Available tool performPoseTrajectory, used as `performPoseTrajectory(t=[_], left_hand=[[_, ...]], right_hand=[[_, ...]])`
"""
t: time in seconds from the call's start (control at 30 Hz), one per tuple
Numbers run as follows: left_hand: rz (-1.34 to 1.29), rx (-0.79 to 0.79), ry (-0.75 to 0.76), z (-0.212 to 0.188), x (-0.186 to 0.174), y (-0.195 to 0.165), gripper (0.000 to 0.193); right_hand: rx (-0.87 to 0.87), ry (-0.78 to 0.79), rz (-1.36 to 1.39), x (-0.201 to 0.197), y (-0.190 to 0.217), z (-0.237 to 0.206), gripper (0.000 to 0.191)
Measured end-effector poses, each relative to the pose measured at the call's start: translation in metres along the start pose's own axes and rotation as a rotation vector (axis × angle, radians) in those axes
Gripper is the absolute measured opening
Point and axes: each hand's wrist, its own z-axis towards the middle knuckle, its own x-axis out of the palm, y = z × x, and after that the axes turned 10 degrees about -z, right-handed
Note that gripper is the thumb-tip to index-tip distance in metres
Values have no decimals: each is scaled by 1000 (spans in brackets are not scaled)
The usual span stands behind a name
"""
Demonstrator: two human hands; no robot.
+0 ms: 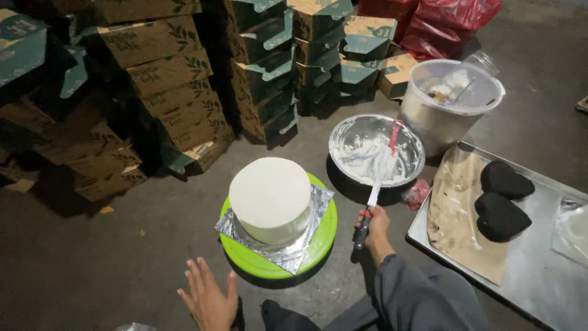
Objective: The person sits on the floor and smooths white frosting on a round cake placed on a green turntable, using a spatula and a knife to even the sides and top, occasionally reloading frosting from a bowl.
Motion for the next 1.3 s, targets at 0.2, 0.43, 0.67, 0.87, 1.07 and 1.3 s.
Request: performPoseTrajectory(t=[0.2, 0.43, 0.67, 0.87, 1.07, 1.3], left_hand=[[-62, 64, -41, -5, -3, -8, 93], [-31, 123, -75, -11, -30, -24, 89], [-66, 179, -63, -26, -76, -54, 89], [-73, 386, -148, -49, -122, -85, 85], [-178, 343, -262, -55, -162, -123, 83], [-380, 243, -320, -55, -195, -164, 86]], right_hand=[[46, -51, 66, -2, -35, -44, 19], [166, -30, 122, 3, -50, -120, 18], [146, 148, 175, 3, -3, -159, 16], [42, 318, 45, 1, 79, -183, 19], [-69, 497, 91, -13, 154, -212, 25], [-60, 615, 92, -26, 194, -242, 25]])
